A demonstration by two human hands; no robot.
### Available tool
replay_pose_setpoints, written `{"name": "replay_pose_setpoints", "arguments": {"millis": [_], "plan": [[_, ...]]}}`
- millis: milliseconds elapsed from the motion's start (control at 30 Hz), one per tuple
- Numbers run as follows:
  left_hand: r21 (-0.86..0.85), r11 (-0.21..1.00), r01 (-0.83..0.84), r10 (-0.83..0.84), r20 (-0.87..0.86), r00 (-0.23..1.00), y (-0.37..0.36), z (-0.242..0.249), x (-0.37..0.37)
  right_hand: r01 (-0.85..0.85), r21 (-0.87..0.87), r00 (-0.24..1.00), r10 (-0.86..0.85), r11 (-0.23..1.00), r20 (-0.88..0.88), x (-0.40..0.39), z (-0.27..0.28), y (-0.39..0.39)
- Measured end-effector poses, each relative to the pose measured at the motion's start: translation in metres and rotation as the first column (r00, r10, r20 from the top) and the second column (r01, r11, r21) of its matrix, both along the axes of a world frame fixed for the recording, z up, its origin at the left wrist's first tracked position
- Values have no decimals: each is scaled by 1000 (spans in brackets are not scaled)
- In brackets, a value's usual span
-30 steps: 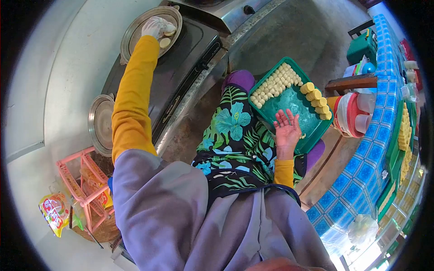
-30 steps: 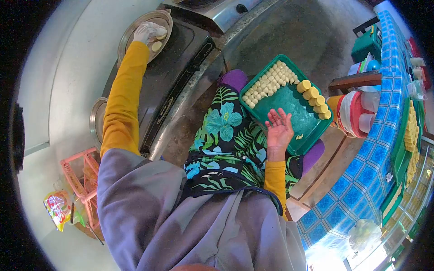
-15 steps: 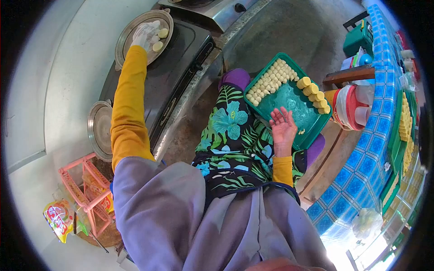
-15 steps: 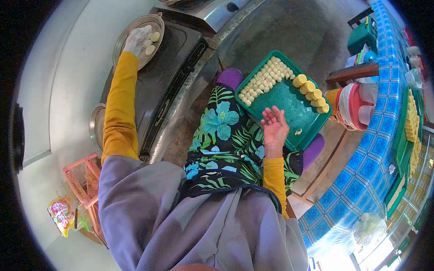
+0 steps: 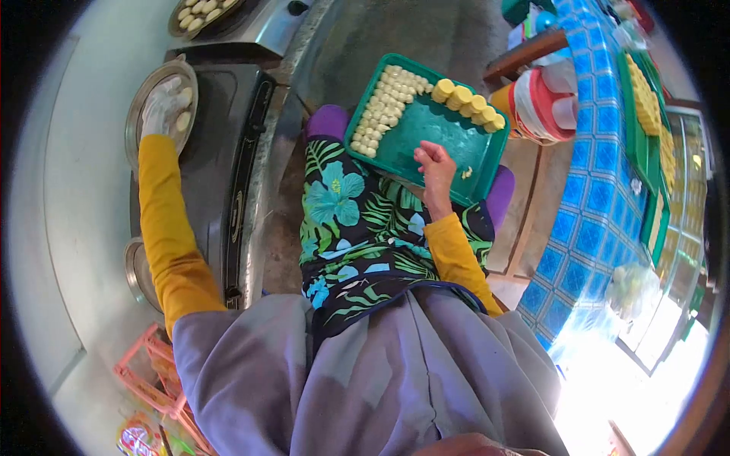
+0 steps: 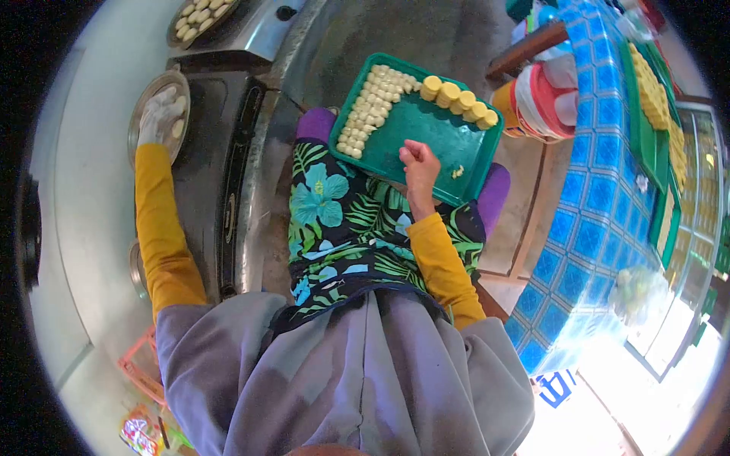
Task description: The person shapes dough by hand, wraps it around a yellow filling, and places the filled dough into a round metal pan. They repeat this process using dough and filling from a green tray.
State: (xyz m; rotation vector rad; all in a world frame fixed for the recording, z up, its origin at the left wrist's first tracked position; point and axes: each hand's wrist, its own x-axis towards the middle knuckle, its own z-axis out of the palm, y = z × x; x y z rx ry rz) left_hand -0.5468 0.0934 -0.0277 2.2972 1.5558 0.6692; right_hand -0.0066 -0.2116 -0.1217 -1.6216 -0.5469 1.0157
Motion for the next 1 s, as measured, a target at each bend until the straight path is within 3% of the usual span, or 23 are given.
{"name": "replay_pose_setpoints", "arguments": {"millis": [33, 67, 133, 167, 233, 267, 333, 367, 433, 467, 533, 567, 600, 633, 667, 700, 733, 767, 800, 833, 900, 933, 1000], "plan": [[-242, 944, -226, 243, 41, 969, -7, 12, 14, -37, -7, 972, 38, 999, 232, 4, -7, 3], [-245, 945, -215, 231, 40, 972, -9, 14, 16, -26, -9, 972, 27, 1000, 232, 7, -15, 7], [-38, 980, -195, 180, -247, 952, -12, 17, 19, -215, 156, 798, 81, 964, 598, 14, -23, 22], [-38, 981, -191, 176, -245, 953, -13, 18, 23, -211, 155, 796, 78, 965, 600, 16, -24, 29], [85, 960, -266, 280, -313, 908, -21, 23, 38, -447, 175, 581, 136, 877, 802, 11, -17, 46], [86, 960, -266, 279, -312, 908, -27, 27, 42, -447, 175, 580, 136, 877, 803, 7, -14, 54], [173, 951, -257, 306, -395, 866, -40, 40, 53, -496, 103, 365, 99, 862, 926, 3, -13, 70], [176, 950, -257, 307, -393, 867, -46, 50, 61, -496, 106, 363, 95, 862, 927, 2, -14, 78], [252, 896, -366, 442, -417, 794, -65, 74, 89, -262, 258, 518, -90, 930, 850, 6, -26, 95], [252, 896, -366, 442, -421, 792, -74, 77, 101, -262, 259, 521, -89, 930, 849, 8, -28, 100], [160, 895, -415, 433, -98, 896, -88, 80, 126, -298, 122, 289, -33, 947, 957, 14, -32, 108], [164, 912, -376, 369, 73, 927, -95, 67, 141, -294, 124, 288, -36, 948, 957, 16, -33, 114], [289, 916, -277, 285, 15, 959, -103, 56, 153, -310, 142, 265, -58, 940, 963, 19, -38, 119], [178, 955, -235, 190, 237, 953, -105, 27, 164, -326, 156, 243, -77, 932, 967, 21, -42, 123], [310, 933, -180, 151, 114, 982, -127, 37, 200, -324, 154, 242, -76, 933, 967, 25, -43, 126], [195, 972, -130, 75, 270, 960, -142, 38, 231, -294, 214, 436, -69, 932, 897, 28, -44, 127], [210, 975, -76, 22, 251, 968, -154, 25, 254, -249, 268, 612, -64, 931, 788, 30, -44, 126], [234, 972, 0, -63, 258, 964, -165, 5, 273, -183, 297, 713, -82, 937, 697, 28, -33, 120], [222, 968, 120, -173, 238, 956, -176, -2, 292, -178, 297, 712, -86, 938, 697, 28, -26, 109], [16, 967, 255, -255, 48, 966, -185, 9, 311, -128, 278, 761, -85, 952, 643, 29, -22, 97], [-18, 951, 308, -305, 96, 947, -209, -12, 344, -109, 213, 789, -46, 971, 613, 34, -11, 82], [49, 935, 350, -352, 36, 935, -215, -40, 357, -102, 204, 787, -46, 974, 615, 36, -13, 78], [23, 929, 370, -370, 75, 926, -227, -62, 372, -231, 262, 749, -1, 937, 663, 40, -16, 90]]}}
